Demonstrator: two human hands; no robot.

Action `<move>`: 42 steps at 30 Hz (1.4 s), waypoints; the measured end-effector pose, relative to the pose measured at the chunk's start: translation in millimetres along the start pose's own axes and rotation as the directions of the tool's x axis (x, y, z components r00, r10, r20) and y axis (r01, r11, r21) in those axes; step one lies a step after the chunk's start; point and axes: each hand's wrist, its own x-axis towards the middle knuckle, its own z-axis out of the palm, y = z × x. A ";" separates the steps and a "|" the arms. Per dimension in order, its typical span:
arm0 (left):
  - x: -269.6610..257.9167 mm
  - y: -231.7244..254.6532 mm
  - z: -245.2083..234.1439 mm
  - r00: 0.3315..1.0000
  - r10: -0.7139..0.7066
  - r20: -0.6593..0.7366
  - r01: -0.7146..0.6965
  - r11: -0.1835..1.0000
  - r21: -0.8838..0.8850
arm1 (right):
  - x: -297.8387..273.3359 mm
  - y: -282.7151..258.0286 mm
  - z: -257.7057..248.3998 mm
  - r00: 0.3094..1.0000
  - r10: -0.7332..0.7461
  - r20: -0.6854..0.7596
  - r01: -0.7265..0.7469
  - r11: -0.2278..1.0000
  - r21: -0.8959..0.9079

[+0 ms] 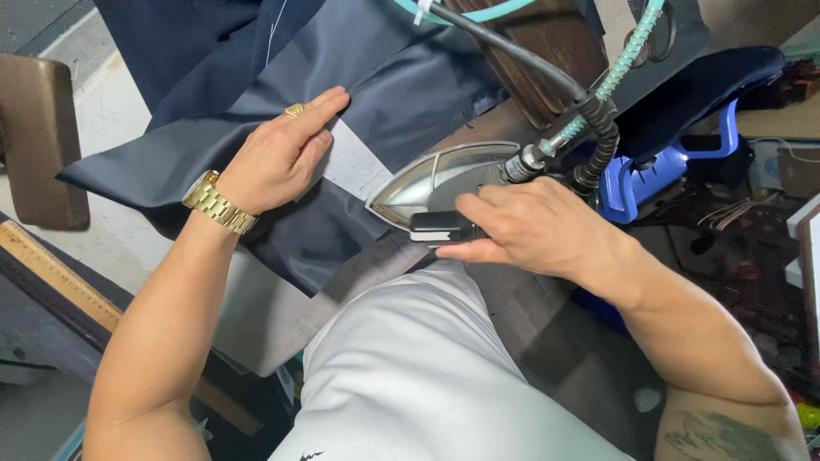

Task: The person irons pieces of dark fabric with a steam iron and then presses the seams using a wooden tailor's clapper on a workshop table.

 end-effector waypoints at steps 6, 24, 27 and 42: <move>-0.3 10.4 -5.9 1.000 0.007 -0.009 -0.007 0.998 -0.070 | -6.4 16.2 -15.0 0.999 0.018 -0.030 -0.019 0.999 -0.041; -115.1 0.5 -64.1 0.708 0.265 -0.655 0.035 0.912 0.408 | 87.4 33.0 -8.0 0.956 -0.268 0.119 0.285 0.945 -0.160; -160.7 -68.1 -70.2 0.481 0.104 -0.871 0.385 0.867 0.316 | 85.3 22.9 -5.4 0.949 -0.295 0.108 0.308 0.942 -0.136; -192.0 -153.3 -22.0 0.423 -0.089 -0.902 0.722 0.634 0.276 | 2.1 17.2 -5.6 0.891 -0.158 0.426 0.115 0.985 0.125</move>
